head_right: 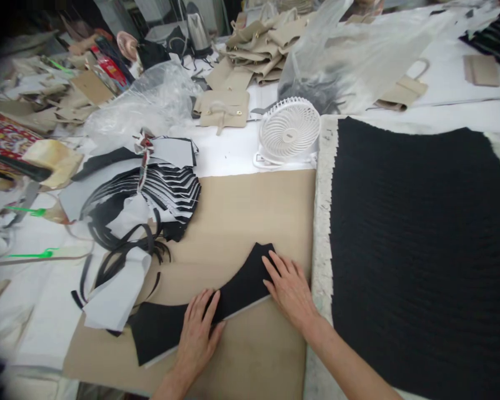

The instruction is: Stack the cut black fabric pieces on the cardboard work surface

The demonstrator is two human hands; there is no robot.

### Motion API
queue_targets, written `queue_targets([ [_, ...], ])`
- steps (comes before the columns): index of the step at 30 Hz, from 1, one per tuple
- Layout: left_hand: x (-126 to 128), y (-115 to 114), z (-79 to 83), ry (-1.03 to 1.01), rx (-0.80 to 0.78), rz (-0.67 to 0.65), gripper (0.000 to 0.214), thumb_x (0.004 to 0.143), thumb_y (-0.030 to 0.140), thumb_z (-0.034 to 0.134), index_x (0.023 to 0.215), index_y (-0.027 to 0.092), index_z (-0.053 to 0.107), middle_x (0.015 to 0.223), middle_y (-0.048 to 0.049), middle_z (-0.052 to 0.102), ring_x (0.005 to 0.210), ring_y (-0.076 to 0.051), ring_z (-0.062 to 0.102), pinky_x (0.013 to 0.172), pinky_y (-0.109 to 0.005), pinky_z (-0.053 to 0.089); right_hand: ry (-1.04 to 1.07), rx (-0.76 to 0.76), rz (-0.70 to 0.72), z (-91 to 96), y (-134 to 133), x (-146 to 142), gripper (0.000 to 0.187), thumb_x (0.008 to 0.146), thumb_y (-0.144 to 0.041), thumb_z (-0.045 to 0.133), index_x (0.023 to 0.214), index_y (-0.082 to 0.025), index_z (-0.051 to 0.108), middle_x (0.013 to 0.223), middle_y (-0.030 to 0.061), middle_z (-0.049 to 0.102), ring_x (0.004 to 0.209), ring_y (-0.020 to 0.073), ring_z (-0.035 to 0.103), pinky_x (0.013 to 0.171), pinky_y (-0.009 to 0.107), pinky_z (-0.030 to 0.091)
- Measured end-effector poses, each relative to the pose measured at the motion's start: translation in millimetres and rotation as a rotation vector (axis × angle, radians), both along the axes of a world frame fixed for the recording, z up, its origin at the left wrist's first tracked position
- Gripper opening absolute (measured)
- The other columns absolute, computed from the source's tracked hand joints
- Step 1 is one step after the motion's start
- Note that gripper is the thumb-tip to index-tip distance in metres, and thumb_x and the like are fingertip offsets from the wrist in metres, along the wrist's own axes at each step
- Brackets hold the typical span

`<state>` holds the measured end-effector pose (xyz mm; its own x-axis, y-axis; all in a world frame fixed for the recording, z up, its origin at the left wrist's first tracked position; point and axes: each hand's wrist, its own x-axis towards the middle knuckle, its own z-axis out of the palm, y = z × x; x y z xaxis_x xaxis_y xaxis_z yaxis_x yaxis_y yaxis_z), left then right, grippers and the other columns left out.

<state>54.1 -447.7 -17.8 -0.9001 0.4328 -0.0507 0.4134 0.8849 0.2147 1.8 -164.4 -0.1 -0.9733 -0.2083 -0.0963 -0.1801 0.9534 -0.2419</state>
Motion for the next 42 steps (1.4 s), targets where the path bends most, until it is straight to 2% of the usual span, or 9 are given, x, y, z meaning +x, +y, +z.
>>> queue_targets([
  [5,0.1,-0.7,-3.7,-0.045,0.072,0.011,0.059,0.09,0.034,0.054,0.145,0.024,0.035,0.144,-0.0087,0.046,0.136,-0.026,0.038,0.114,-0.049,0.031,-0.022,-0.088,-0.088,-3.2,-1.3,13.9,0.046,0.094,-0.026,0.043,0.14,-0.024,0.044,0.146,0.0085,0.044,0.123,0.028,0.046,0.099,0.047,0.041],
  [10,-13.5,26.9,-2.0,-0.084,0.233,0.279,0.044,0.092,0.03,0.05,0.135,0.018,0.045,0.126,-0.0114,0.057,0.118,-0.025,0.051,0.102,-0.047,0.042,-0.03,-0.424,-0.418,-7.6,2.3,7.2,0.047,0.093,-0.033,0.041,0.137,-0.019,0.041,0.131,0.0141,0.051,0.114,0.0259,0.055,0.089,0.041,0.05],
  [14,-30.2,55.2,2.9,-0.19,0.328,0.371,0.034,0.088,0.02,0.054,0.123,0.02,0.055,0.113,-0.0086,0.06,0.108,-0.025,0.053,0.095,-0.045,0.046,-0.124,-0.363,-0.487,-10.6,0.6,-2.0,0.042,0.087,-0.03,0.048,0.126,-0.015,0.047,0.113,0.0143,0.059,0.103,0.0277,0.059,0.085,0.041,0.049],
  [19,-38.5,58.3,4.4,-0.248,0.329,0.424,0.03,0.085,0.02,0.058,0.115,0.023,0.059,0.104,-0.0066,0.062,0.101,-0.025,0.055,0.089,-0.045,0.047,-0.145,-0.317,-0.511,-18.0,3.1,-4.3,0.028,0.084,-0.035,0.053,0.107,-0.018,0.053,0.099,0.0113,0.061,0.091,0.0269,0.06,0.074,0.038,0.048],
  [23,-26.0,54.8,-1.1,-0.096,0.207,0.244,0.05,0.09,0.017,0.049,0.139,0.025,0.043,0.125,-0.0101,0.057,0.115,-0.025,0.05,0.096,-0.045,0.042,-0.113,-0.29,-0.481,-24.2,6.3,-4.4,0.024,0.084,-0.038,0.054,0.099,-0.02,0.052,0.094,0.0086,0.061,0.087,0.0255,0.059,0.072,0.036,0.046],
  [26,-10.0,57.3,-8.7,-0.008,0.079,-0.002,0.063,0.087,0.003,0.039,0.145,0.029,0.037,0.136,-0.0078,0.054,0.125,-0.024,0.046,0.101,-0.041,0.038,-0.113,-0.239,-0.481,-23.7,5.4,-5.1,0.021,0.084,-0.038,0.055,0.095,-0.021,0.052,0.091,0.0077,0.061,0.085,0.0255,0.058,0.07,0.036,0.045],
  [28,-1.3,59.0,-14.7,0.034,0.028,-0.061,0.067,0.086,0.0,0.038,0.146,0.027,0.035,0.138,-0.0072,0.054,0.127,-0.024,0.045,0.102,-0.04,0.037,-0.119,-0.206,-0.483,-21.8,3.2,-5.2,0.021,0.083,-0.038,0.056,0.095,-0.02,0.052,0.092,0.0084,0.061,0.086,0.0261,0.059,0.07,0.036,0.045],
  [37,2.0,58.9,-23.2,0.07,-0.003,-0.061,0.062,0.088,0.003,0.039,0.145,0.027,0.037,0.14,-0.0043,0.053,0.128,-0.024,0.045,0.101,-0.039,0.037,-0.212,-0.171,-0.535,-10.6,-6.3,-4.8,0.033,0.085,-0.038,0.055,0.111,-0.019,0.051,0.09,0.0087,0.068,0.077,0.028,0.065,0.061,0.034,0.042],
  [42,3.7,63.1,-20.7,0.081,0.086,0.004,0.056,0.087,0.001,0.039,0.139,0.022,0.046,0.133,-0.0083,0.057,0.124,-0.023,0.048,0.101,-0.039,0.039,-0.266,-0.416,-0.655,-16.8,-0.5,-5.9,0.04,0.08,-0.038,0.062,0.114,-0.02,0.056,0.095,0.0078,0.071,0.085,0.0277,0.066,0.067,0.035,0.046],
])
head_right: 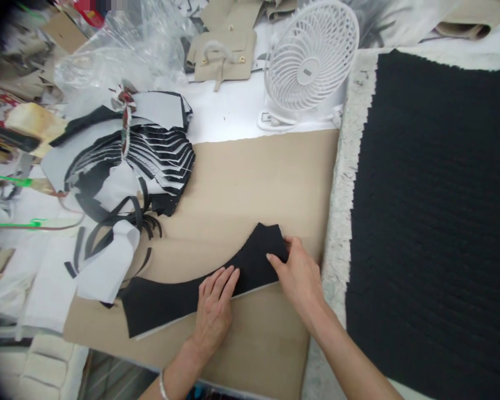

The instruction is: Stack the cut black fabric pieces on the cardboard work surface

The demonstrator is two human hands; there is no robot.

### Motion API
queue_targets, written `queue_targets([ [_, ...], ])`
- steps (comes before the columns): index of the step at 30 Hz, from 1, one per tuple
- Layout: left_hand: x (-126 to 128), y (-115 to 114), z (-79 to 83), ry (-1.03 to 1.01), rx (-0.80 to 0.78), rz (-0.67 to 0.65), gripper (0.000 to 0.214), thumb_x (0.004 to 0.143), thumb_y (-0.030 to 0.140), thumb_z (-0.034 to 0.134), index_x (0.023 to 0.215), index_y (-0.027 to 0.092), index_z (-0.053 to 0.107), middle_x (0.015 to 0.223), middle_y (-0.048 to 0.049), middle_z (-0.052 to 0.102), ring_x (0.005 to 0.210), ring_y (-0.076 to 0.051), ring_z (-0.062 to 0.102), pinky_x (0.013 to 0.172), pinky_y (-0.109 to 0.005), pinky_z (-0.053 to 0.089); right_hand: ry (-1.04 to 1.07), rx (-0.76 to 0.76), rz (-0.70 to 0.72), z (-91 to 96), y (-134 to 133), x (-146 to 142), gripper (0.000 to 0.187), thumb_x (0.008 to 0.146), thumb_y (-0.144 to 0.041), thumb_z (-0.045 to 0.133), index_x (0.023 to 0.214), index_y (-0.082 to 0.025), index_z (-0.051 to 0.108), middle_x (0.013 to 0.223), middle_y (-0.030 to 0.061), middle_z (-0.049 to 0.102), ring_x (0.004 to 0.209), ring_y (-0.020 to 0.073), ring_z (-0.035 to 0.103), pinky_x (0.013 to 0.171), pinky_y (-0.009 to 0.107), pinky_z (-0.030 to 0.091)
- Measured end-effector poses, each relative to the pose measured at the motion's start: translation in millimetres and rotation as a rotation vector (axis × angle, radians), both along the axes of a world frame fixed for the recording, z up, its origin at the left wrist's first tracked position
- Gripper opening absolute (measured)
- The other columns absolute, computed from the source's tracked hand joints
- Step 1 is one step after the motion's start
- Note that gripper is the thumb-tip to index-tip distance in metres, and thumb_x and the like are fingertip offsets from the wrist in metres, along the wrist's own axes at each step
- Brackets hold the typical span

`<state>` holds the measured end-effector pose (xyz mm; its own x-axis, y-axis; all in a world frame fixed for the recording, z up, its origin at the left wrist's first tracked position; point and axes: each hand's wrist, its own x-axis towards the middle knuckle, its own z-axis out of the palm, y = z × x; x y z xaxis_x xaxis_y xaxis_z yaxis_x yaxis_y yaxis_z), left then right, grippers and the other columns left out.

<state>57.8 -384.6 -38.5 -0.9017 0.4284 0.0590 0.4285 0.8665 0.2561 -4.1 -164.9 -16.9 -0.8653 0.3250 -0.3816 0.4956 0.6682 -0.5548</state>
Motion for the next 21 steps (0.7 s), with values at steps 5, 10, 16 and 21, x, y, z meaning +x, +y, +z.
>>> queue_targets([
  [5,-9.2,11.9,15.7,-0.273,0.434,0.262,0.035,0.092,0.012,0.039,0.117,0.022,0.062,0.11,-0.0101,0.064,0.104,-0.021,0.058,0.088,-0.037,0.047,0.128,-0.234,-0.005,5.1,-5.2,10.0,0.029,0.082,-0.039,0.059,0.103,-0.019,0.06,0.097,0.0075,0.068,0.088,0.0255,0.063,0.074,0.038,0.049],
  [10,-32.0,22.9,43.9,-0.844,1.098,0.627,0.036,0.088,0.043,0.056,0.116,0.019,0.058,0.104,-0.0097,0.066,0.097,-0.02,0.062,0.087,-0.034,0.049,0.379,-0.113,0.22,37.4,-40.4,33.1,0.022,0.092,-0.024,0.048,0.112,-0.02,0.054,0.103,0.008,0.061,0.092,0.0224,0.06,0.079,0.037,0.05],
  [16,-41.1,20.1,65.2,-1.044,1.542,0.817,0.054,0.079,0.04,0.071,0.127,0.022,0.056,0.127,-0.0088,0.062,0.122,-0.025,0.053,0.101,-0.036,0.042,0.553,0.142,0.492,38.2,-82.3,56.4,0.041,0.081,-0.002,0.046,0.12,-0.013,0.054,0.115,0.0145,0.061,0.097,0.0268,0.056,0.08,0.042,0.05],
  [21,-43.6,21.4,59.3,-1.078,1.673,1.016,0.046,0.075,0.027,0.075,0.118,0.013,0.063,0.111,-0.0109,0.07,0.116,-0.026,0.059,0.104,-0.037,0.041,0.541,0.148,0.533,30.5,-91.4,64.8,0.044,0.083,-0.006,0.049,0.127,-0.012,0.053,0.127,0.0155,0.058,0.103,0.0299,0.055,0.083,0.048,0.046],
])
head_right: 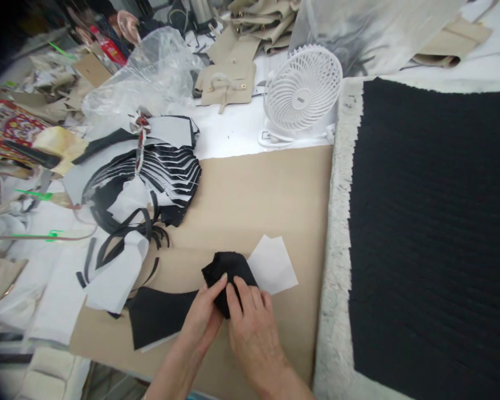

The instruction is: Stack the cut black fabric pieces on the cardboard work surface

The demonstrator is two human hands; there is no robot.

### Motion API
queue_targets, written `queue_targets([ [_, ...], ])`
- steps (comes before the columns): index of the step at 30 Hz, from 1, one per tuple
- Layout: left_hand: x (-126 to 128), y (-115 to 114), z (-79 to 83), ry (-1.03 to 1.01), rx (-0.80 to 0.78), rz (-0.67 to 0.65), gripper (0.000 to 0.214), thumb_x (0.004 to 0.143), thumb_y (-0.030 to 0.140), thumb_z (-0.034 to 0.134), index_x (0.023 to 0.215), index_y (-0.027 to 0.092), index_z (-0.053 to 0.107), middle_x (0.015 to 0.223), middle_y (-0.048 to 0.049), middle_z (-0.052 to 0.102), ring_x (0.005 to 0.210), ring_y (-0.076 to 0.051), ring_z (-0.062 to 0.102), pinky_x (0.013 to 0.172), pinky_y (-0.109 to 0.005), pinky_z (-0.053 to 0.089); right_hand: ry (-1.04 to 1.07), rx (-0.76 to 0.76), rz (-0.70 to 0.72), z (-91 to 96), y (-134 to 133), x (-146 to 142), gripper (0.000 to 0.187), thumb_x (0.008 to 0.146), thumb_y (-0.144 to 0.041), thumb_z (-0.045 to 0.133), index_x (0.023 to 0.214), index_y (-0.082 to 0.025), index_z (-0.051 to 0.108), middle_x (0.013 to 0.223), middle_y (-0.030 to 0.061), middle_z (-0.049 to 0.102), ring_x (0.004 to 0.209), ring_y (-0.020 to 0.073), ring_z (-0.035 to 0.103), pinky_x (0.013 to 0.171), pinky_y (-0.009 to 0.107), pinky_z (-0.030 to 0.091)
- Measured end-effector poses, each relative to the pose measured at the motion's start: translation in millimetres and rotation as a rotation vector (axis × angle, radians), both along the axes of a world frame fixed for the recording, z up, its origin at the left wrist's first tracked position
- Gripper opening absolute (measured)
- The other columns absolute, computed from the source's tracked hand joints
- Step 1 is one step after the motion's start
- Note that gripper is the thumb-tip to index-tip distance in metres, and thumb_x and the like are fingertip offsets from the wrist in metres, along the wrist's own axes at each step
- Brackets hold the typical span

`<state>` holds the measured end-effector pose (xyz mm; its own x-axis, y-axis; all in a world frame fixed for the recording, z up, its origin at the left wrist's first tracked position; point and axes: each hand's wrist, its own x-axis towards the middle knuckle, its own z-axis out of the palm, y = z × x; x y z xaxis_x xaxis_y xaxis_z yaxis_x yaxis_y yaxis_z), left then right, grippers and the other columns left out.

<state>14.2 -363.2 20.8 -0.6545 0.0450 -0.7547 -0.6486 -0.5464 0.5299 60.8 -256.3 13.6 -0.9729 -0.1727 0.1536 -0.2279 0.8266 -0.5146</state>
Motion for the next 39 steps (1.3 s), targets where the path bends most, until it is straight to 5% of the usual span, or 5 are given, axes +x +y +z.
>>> queue_targets([
  [4,-2.3,-4.6,-9.6,-0.12,0.121,0.022,0.037,0.081,0.027,0.07,0.113,0.01,0.066,0.107,-0.0122,0.072,0.109,-0.025,0.064,0.102,-0.037,0.044,-0.066,-0.166,0.034,-2.9,10.8,4.4,0.041,0.09,-0.024,0.055,0.13,-0.019,0.05,0.13,0.0113,0.056,0.11,0.0279,0.052,0.09,0.046,0.043],
  [10,-7.1,-13.1,-15.3,-0.228,0.254,0.016,0.039,0.086,0.027,0.063,0.118,0.005,0.064,0.108,-0.0161,0.072,0.108,-0.026,0.065,0.1,-0.037,0.046,-0.354,-0.602,-0.381,-19.2,27.2,-6.9,0.035,0.092,-0.043,0.054,0.121,-0.024,0.053,0.118,0.0072,0.058,0.103,0.0223,0.055,0.087,0.037,0.047],
  [14,-6.4,-13.1,-18.3,-0.213,0.25,0.021,0.041,0.085,0.026,0.064,0.122,0.007,0.061,0.113,-0.015,0.07,0.109,-0.026,0.065,0.101,-0.037,0.046,-0.544,-0.767,-0.373,-28.5,23.4,-20.4,0.043,0.084,-0.05,0.061,0.117,-0.023,0.055,0.112,0.0059,0.061,0.098,0.0224,0.057,0.084,0.037,0.047],
  [32,-5.0,-14.1,-23.2,-0.144,0.268,0.007,0.041,0.083,0.027,0.067,0.12,0.011,0.063,0.115,-0.0128,0.07,0.114,-0.026,0.062,0.106,-0.038,0.042,-0.597,-0.875,-0.355,-34.8,28.2,-25.1,0.036,0.09,-0.049,0.05,0.111,-0.022,0.06,0.116,0.006,0.063,0.109,0.0219,0.055,0.097,0.037,0.04],
  [39,-6.1,-12.6,-19.5,-0.153,0.224,0.011,0.043,0.08,0.028,0.07,0.119,0.011,0.064,0.116,-0.0132,0.069,0.111,-0.027,0.063,0.104,-0.039,0.043,-0.624,-0.855,-0.383,-35.9,22.4,-23.8,0.04,0.084,-0.049,0.061,0.114,-0.022,0.059,0.105,0.0048,0.065,0.091,0.0208,0.059,0.079,0.035,0.048],
])
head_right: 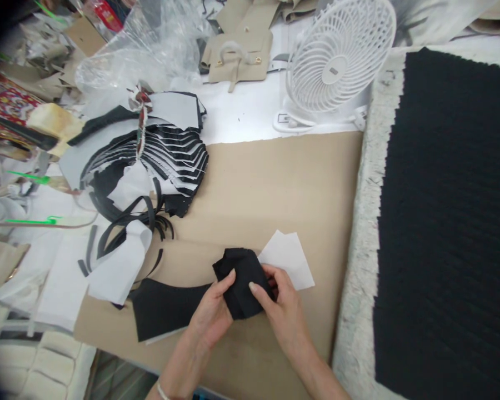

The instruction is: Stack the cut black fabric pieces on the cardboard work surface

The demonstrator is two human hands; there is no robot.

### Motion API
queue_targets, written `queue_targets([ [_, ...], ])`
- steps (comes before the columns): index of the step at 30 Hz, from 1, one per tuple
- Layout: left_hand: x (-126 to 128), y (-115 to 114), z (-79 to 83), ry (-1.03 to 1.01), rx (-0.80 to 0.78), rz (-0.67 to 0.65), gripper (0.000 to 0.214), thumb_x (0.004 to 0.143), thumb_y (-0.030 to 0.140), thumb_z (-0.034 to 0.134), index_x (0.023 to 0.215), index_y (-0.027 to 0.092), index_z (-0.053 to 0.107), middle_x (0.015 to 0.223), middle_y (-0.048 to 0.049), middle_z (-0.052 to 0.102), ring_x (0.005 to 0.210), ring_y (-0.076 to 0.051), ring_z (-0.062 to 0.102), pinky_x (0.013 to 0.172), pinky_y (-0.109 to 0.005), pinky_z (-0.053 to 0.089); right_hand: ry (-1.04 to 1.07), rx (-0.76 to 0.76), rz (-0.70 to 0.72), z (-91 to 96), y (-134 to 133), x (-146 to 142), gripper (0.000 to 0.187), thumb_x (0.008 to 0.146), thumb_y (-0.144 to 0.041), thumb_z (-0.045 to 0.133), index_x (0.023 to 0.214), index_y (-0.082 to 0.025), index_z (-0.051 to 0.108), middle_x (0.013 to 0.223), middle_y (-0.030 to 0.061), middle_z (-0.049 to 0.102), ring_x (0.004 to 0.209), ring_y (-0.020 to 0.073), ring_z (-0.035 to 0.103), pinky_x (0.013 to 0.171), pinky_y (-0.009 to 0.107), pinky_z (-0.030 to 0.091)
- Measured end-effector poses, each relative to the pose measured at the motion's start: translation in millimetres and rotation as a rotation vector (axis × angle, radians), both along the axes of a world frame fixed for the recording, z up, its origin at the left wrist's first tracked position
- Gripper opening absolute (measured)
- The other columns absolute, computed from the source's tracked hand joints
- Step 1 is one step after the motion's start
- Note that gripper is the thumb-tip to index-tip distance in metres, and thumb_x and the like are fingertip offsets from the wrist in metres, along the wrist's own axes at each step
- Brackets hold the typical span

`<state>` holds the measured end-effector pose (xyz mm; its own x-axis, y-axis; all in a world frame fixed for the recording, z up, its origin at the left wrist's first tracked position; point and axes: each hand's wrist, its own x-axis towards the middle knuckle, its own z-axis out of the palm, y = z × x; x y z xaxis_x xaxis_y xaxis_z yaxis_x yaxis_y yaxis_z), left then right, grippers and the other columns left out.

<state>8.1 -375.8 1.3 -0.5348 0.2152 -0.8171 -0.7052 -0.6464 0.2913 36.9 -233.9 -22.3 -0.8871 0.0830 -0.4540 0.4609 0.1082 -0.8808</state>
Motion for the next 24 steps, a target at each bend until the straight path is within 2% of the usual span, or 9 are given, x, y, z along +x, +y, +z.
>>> queue_targets([
  [8,0.6,-0.3,-4.4,0.014,0.036,0.026,0.045,0.082,0.026,0.068,0.123,0.011,0.062,0.118,-0.0135,0.068,0.113,-0.027,0.062,0.104,-0.039,0.043,0.034,-0.032,0.016,1.6,6.3,-1.1,0.037,0.091,-0.05,0.048,0.113,-0.023,0.06,0.117,0.0062,0.063,0.108,0.0228,0.056,0.098,0.039,0.04],
  [10,0.8,-0.1,-4.3,0.007,0.033,0.03,0.046,0.081,0.026,0.069,0.125,0.012,0.061,0.119,-0.0137,0.068,0.113,-0.027,0.062,0.104,-0.039,0.043,0.025,-0.021,0.01,1.0,4.3,-0.3,0.038,0.09,-0.051,0.051,0.113,-0.023,0.06,0.115,0.0061,0.063,0.106,0.0224,0.057,0.096,0.038,0.043],
  [14,1.3,0.4,-2.9,-0.005,0.007,0.033,0.049,0.079,0.027,0.071,0.124,0.011,0.061,0.118,-0.0141,0.068,0.11,-0.028,0.064,0.103,-0.04,0.045,0.0,0.0,-0.001,-2.4,-2.0,1.6,0.042,0.084,-0.052,0.06,0.115,-0.023,0.058,0.106,0.0048,0.065,0.092,0.0213,0.06,0.08,0.035,0.049],
  [21,1.4,1.1,-1.7,0.012,0.012,0.037,0.049,0.078,0.028,0.073,0.123,0.012,0.062,0.119,-0.0139,0.068,0.111,-0.028,0.063,0.103,-0.041,0.044,0.04,0.023,-0.019,3.8,-1.0,-0.8,0.036,0.091,-0.05,0.047,0.112,-0.023,0.06,0.115,0.0059,0.063,0.108,0.0225,0.057,0.096,0.038,0.043],
  [24,0.4,1.7,-0.6,-0.007,0.006,0.038,0.05,0.076,0.029,0.074,0.121,0.011,0.063,0.116,-0.0148,0.069,0.111,-0.029,0.063,0.103,-0.042,0.044,0.039,0.045,-0.011,4.3,-0.6,-1.1,0.037,0.091,-0.05,0.048,0.114,-0.024,0.061,0.116,0.0065,0.064,0.108,0.0231,0.057,0.097,0.04,0.044],
])
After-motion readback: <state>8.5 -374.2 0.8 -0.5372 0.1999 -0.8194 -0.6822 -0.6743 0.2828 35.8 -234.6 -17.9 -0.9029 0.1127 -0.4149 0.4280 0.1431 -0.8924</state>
